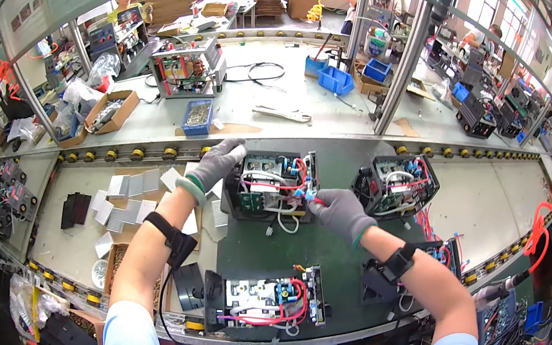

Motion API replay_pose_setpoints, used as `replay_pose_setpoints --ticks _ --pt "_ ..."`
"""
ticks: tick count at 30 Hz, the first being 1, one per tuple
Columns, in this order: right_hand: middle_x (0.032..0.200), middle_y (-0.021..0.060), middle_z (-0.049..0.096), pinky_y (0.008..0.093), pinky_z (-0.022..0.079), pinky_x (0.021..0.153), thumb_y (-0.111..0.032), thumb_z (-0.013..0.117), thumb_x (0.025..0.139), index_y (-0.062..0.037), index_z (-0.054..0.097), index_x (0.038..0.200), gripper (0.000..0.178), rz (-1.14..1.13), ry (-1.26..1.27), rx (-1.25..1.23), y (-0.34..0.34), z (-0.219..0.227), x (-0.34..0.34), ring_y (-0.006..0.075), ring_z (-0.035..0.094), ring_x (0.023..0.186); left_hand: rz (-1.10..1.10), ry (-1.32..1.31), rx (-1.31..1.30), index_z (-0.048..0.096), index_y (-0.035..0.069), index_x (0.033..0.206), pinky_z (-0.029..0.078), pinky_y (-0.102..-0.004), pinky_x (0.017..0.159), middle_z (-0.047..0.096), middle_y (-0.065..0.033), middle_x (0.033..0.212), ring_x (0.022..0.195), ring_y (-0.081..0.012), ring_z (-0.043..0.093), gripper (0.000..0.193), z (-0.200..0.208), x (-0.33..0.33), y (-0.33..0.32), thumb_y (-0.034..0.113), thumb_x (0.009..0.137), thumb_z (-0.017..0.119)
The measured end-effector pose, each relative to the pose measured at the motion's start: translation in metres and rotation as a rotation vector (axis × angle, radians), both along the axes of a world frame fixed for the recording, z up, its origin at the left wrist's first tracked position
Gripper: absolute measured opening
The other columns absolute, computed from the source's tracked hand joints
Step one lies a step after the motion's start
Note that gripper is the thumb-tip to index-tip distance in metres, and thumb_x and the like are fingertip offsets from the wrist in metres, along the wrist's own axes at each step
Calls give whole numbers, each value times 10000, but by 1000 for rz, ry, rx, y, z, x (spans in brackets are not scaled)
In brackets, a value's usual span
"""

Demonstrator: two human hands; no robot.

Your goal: Assemble internal components and wiring of electronic inverter units on an assembly line.

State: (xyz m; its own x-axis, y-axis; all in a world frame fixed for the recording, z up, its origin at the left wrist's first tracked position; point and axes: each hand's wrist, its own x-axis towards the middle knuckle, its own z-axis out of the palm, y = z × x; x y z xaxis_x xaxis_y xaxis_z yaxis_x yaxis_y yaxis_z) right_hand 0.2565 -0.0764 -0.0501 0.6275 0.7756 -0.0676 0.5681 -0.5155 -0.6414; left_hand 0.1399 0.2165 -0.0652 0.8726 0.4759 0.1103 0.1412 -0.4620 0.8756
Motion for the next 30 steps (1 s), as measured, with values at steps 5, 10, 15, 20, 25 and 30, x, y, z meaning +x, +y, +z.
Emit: replay_pose_setpoints --ticks 5,10,15,20,25,30 --pt "737 178 636 357 494 625 -264 670 883 -75 714 899 195 -24 -30 143 -12 -17 31 271 619 612 112 167 181 635 10 1099 494 -351 811 672 -145 927 877 -231 641 299 10 -4 -31 261 944 586" --pt "708 168 647 392 502 602 -204 654 864 -81 696 880 131 -31 -201 209 -21 13 26 295 641 615 -33 296 238 630 22 1081 521 -383 857 682 -170 960 922 -291 674 292 21 -39 -75 261 914 628" --pt "694 134 654 452 539 609 -166 628 814 -86 583 787 96 57 -710 80 15 0 9 341 679 673 -19 60 440 598 75 1245 511 -404 899 669 -187 1081 1011 -322 659 399 28 13 -73 318 929 616" --pt "688 125 658 443 541 588 -148 630 815 -79 587 843 86 63 -725 15 16 -4 -15 331 685 638 -196 380 -57 560 92 1340 531 -361 829 671 -141 1062 905 -226 655 473 48 33 -84 371 959 588" --pt "699 124 661 437 538 582 -157 638 815 -72 584 870 114 70 -698 30 18 -5 -12 322 685 641 -197 287 -116 557 99 1358 528 -306 680 653 -95 1011 775 -136 609 494 29 40 -81 410 974 565" --pt "709 131 663 437 539 589 -168 642 823 -64 578 880 134 77 -674 -2 19 -4 -15 321 688 653 -204 332 -149 529 81 1386 539 -344 764 686 -132 1085 798 -196 674 577 32 39 -82 464 956 564"
